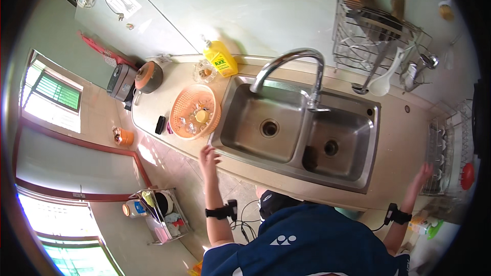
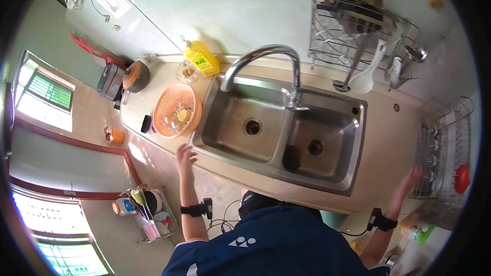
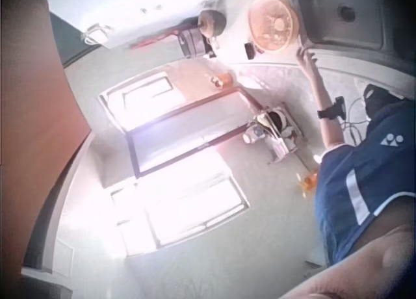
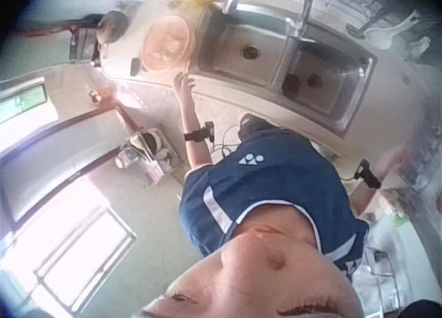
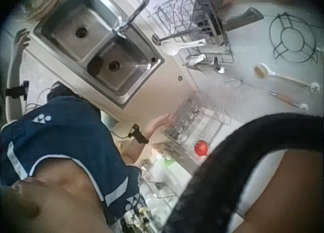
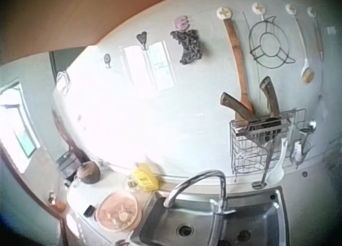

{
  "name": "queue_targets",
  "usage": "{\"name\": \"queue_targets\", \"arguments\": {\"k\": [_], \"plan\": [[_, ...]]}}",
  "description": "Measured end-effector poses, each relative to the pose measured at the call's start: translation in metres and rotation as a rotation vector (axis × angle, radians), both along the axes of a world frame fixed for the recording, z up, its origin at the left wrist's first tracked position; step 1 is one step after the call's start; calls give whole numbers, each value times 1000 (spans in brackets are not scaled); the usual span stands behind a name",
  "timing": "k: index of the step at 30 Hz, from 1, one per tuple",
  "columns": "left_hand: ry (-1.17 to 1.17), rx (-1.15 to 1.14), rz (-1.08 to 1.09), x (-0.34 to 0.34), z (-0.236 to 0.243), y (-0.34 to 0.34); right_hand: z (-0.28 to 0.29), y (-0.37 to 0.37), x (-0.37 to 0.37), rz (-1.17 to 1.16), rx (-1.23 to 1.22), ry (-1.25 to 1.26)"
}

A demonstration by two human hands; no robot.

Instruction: The recorder places glasses in a drying rack and then cleans a rice paddle.

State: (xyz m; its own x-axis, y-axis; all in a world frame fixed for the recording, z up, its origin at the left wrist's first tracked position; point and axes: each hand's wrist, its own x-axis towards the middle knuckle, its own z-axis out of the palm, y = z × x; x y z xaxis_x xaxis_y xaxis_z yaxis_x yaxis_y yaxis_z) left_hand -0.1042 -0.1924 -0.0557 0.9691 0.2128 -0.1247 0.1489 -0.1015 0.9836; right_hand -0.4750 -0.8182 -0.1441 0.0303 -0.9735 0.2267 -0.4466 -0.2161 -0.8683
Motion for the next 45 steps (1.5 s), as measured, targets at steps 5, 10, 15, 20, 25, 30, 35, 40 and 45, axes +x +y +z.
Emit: {"name": "queue_targets", "arguments": {"k": [5, 10, 15, 20, 25, 30, 35, 40, 45], "plan": [[-4, 55, 267, 92, -16, 115, 106, 243, 190, 553, 354, -441], [33, 93, 202, 169, -30, 173, 117, 406, 337, 1021, 1009, -438], [149, 48, -17, 242, -80, 218, 69, 507, 442, 1189, 1141, -54], [245, -18, -300, 279, -93, 215, 39, 549, 503, 1062, 1213, 19], [56, 168, -409, 278, -86, 189, 21, 566, 519, 1011, 755, -55], [64, 190, -300, 273, -78, 202, 19, 586, 533, 943, 654, 20], [68, 228, -345, 253, -34, 170, 43, 568, 511, 946, 652, -14], [-17, 193, -433, 244, -43, 162, 65, 543, 466, 933, 759, -85], [55, 130, -528, 173, -18, 110, 50, 512, 398, 854, 690, -86]]}}
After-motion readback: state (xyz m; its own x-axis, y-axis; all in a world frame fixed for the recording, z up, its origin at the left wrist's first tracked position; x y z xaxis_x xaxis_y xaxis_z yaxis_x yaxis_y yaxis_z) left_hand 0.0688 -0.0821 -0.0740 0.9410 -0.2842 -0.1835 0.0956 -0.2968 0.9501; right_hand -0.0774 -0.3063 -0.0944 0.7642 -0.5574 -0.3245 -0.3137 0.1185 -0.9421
